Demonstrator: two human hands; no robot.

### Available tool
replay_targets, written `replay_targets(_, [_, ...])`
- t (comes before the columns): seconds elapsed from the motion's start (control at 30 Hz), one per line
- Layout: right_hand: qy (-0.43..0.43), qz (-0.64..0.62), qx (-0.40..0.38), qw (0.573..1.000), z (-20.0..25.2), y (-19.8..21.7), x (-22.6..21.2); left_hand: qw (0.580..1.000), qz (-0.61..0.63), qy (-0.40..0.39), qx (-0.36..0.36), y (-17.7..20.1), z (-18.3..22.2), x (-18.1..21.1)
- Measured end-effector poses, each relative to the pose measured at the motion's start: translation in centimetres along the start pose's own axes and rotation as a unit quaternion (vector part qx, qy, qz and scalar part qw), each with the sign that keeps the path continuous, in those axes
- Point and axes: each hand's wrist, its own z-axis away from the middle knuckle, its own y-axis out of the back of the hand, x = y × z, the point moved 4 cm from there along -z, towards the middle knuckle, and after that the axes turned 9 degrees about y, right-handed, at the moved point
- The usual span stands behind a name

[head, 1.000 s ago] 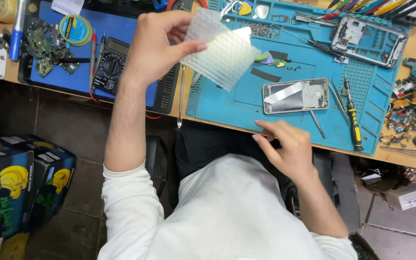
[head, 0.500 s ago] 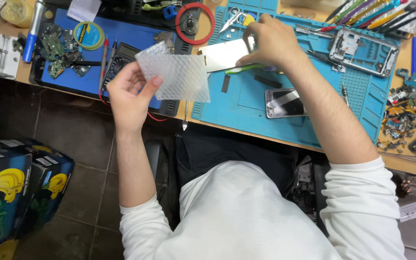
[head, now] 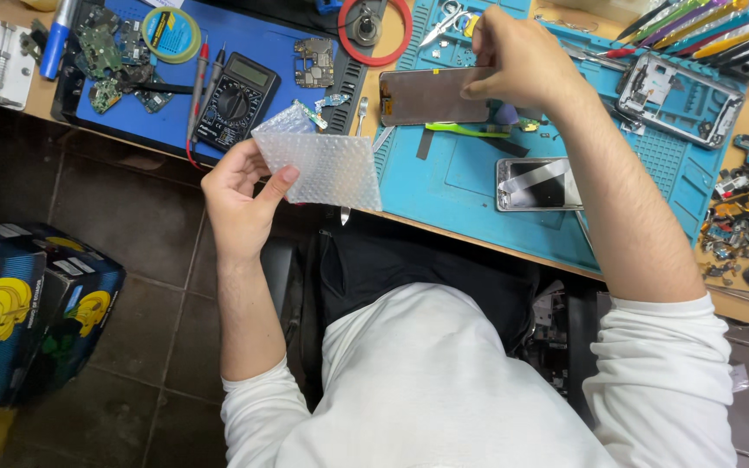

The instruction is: The person handles a mobile phone screen and its internal components at a repair bench. They reach for a piece of bubble wrap from a box, place the phone screen onto it, and then use a small tool to separate layers of the screen assembly before placing items into a parts bin.

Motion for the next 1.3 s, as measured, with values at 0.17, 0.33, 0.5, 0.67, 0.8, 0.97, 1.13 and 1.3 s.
replay_targets(0.17, [0.054,-0.008,-0.027,0.998,1.2,0.0,-1.6,0.995,-0.07,-0.07,-0.013,-1.4,-1.0,1.5])
replay_targets(0.33, [0.124,0.053,0.013,0.991,2.4,-0.1,-2.7,0.925,-0.244,-0.283,-0.065,-5.5,-3.1,5.9])
replay_targets(0.5, [0.196,0.117,0.095,0.969,2.8,0.6,-4.4,0.815,-0.485,-0.282,-0.148,-12.1,-5.9,4.0])
replay_targets(0.67, [0.219,0.129,0.237,0.938,9.8,8.7,-10.8,0.822,-0.499,-0.237,-0.138,-14.8,-8.4,-0.3])
replay_targets(0.8, [0.159,0.068,0.326,0.93,16.6,11.0,-12.6,0.877,-0.401,-0.243,-0.102,-13.2,-7.9,1.2])
replay_targets(0.97, [0.11,0.064,0.316,0.94,19.2,6.8,-11.1,0.966,-0.172,-0.143,-0.13,-11.4,-6.2,2.6])
replay_targets(1.13, [0.05,0.002,0.279,0.959,21.0,-0.9,-9.5,0.951,0.116,0.121,-0.259,-12.4,-2.9,-1.9])
replay_targets(1.3, [-0.017,0.011,0.319,0.947,23.8,-7.9,-7.5,0.982,-0.063,0.0,-0.18,-12.6,-0.2,-2.7])
